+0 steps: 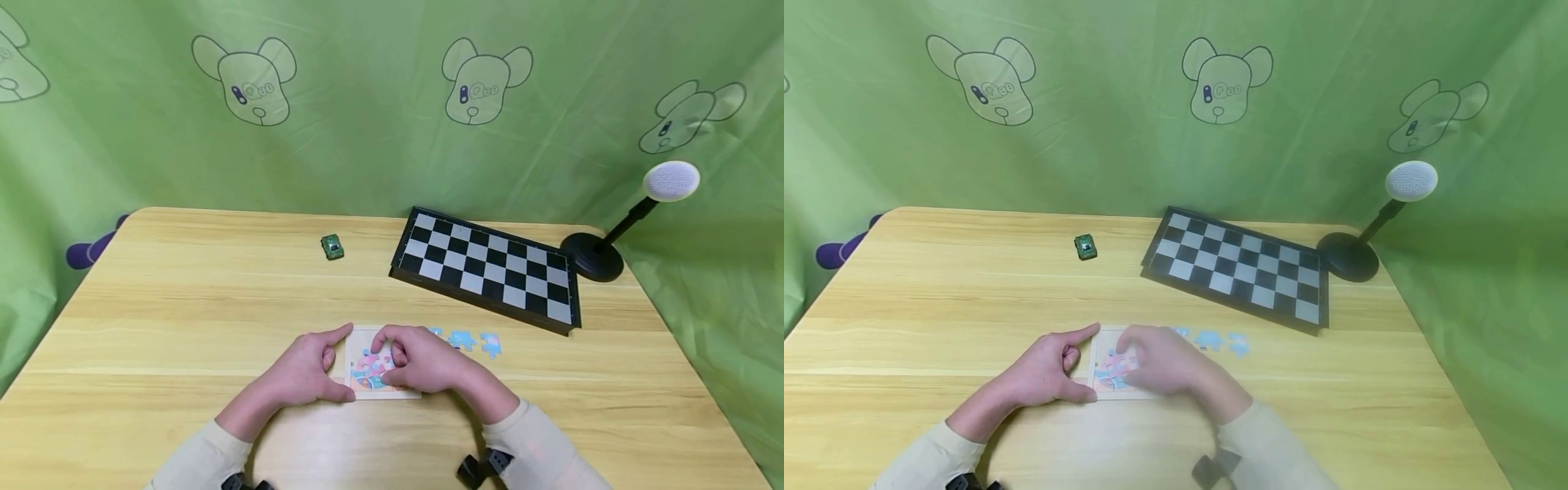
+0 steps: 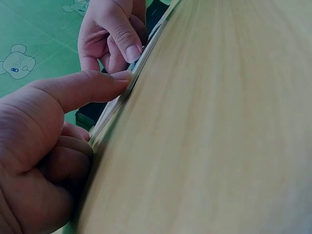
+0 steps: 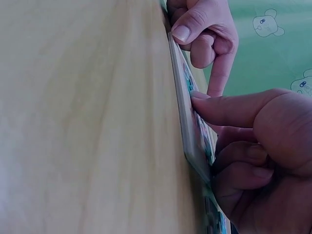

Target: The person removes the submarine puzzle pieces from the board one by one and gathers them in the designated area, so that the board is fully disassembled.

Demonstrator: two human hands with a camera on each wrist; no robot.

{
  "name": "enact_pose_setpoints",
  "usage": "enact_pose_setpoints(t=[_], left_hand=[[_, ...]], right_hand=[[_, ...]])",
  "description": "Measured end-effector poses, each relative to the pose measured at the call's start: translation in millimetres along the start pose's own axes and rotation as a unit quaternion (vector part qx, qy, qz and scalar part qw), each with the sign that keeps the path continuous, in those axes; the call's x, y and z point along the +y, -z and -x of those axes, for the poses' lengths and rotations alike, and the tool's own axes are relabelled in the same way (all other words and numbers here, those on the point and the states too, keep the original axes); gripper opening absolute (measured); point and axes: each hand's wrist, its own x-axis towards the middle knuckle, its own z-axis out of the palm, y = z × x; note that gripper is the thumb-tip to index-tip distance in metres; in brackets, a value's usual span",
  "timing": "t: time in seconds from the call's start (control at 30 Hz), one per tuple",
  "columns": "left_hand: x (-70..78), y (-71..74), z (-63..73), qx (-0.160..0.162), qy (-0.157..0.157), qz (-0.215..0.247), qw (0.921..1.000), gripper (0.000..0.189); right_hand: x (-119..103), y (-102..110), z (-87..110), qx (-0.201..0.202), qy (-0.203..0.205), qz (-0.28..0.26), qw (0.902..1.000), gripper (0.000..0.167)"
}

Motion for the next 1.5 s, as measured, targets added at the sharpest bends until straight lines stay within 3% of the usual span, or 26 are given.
enact_pose_setpoints(t=[0.37, 0.63, 1.1, 1.5], left_hand=[[0.8, -0.7, -0.2, -0.001, 0.0, -0.001, 1.0, 0.106], [2.3, -0.6, -0.9, -0.002, 0.0, 0.002, 1.0, 0.107], [3.0, -0.3, -1.3, -0.003, 0.012, -0.001, 0.9999, 0.108], [2.1, -0.8, 0.2, -0.001, 0.009, 0.008, 0.9999, 0.109]], right_hand=[[-1.8, 1.2, 1.7, -0.002, -0.02, -0.005, 0.9998, 0.023], [-2.6, 3.9, 8.7, 0.027, -0.017, -0.023, 0.9992, 0.022], [16.1, 29.9, 52.8, 0.093, 0.004, -0.009, 0.9956, 0.025], [46.5, 45.2, 89.8, 0.122, -0.05, -0.011, 0.9912, 0.028]])
